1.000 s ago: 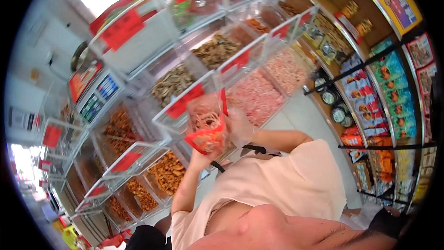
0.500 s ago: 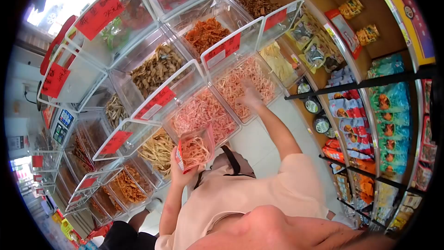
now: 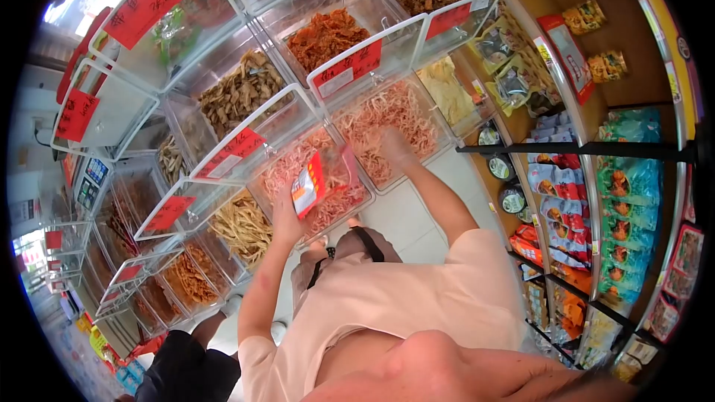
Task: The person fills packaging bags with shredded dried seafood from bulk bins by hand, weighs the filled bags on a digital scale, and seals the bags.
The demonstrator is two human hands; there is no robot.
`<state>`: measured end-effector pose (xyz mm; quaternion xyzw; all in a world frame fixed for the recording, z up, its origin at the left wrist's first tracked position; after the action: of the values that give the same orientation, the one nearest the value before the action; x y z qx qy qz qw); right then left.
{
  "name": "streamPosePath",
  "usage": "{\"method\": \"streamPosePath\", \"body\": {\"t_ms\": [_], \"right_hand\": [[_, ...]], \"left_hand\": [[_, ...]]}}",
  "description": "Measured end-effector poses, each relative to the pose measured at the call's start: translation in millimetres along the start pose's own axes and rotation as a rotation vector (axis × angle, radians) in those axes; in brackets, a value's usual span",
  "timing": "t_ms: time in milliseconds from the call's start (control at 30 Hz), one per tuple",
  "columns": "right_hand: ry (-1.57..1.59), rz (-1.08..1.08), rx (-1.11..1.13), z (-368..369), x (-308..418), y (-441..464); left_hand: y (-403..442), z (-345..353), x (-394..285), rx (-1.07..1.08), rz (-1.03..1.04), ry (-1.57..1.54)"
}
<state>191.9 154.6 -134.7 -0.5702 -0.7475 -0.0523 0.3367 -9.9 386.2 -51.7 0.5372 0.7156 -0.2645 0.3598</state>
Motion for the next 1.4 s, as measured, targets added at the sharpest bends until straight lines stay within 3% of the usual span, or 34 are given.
{"method": "streamPosePath", "body": {"t_ms": [33, 67, 133, 167, 233, 267, 333, 367, 600, 767, 1033, 1100, 1400], "right_hand": [[0.21, 0.074, 0.001, -10, -1, 0], [0.205, 0.077, 0.002, -5, -15, 6], [0.677, -0.121, -0.081, 6, -33, 19], [0.678, -0.123, -0.078, -12, -20, 13], [0.349, -0.224, -0.174, -79, 36, -12], [0.349, -0.225, -0.174, -86, 41, -11], [0.3, -0.277, 0.093, -84, 48, -4], [0.296, -0.278, 0.095, -79, 42, 2], [-0.624, -0.325, 0.851, -44, 51, 18], [-0.796, -0.549, 1.076, 1, 90, 20], [-0.906, -0.75, 1.154, 42, 126, 0], [-0.89, -0.782, 1.157, 19, 138, -6], [-0.443, -0.982, 0.897, -125, 237, -60]], "left_hand": [[9, 1, -3, 0.035, -0.006, 0.119], [19, 5, -4, 0.068, -0.01, 0.235], [38, 19, -4, 0.037, 0.044, 0.334], [45, 26, -4, 0.01, 0.103, 0.439], [53, 40, -3, 0.01, 0.082, 0.519], [57, 45, -2, 0.012, 0.06, 0.594], [64, 52, -6, 0.0, 0.11, 0.574], [67, 57, -12, -0.011, 0.159, 0.565], [81, 71, -34, 0.05, 0.173, 0.514], [77, 73, -24, 0.009, 0.199, 0.273], [55, 64, 4, -0.044, 0.269, 0.167], [52, 50, 3, -0.046, 0.245, -0.035], [46, 22, -11, -0.116, 0.058, -0.157]]}}
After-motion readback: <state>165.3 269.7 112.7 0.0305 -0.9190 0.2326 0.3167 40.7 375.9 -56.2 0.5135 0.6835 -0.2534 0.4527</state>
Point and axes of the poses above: each hand's wrist, its own y-axis towards the middle knuckle, its own z-axis out of the palm, x = y × z, the point moved 4 cm from there along y, towards the middle knuckle, and after that the axes turned 4 degrees about -x, right-handed, at the moved point
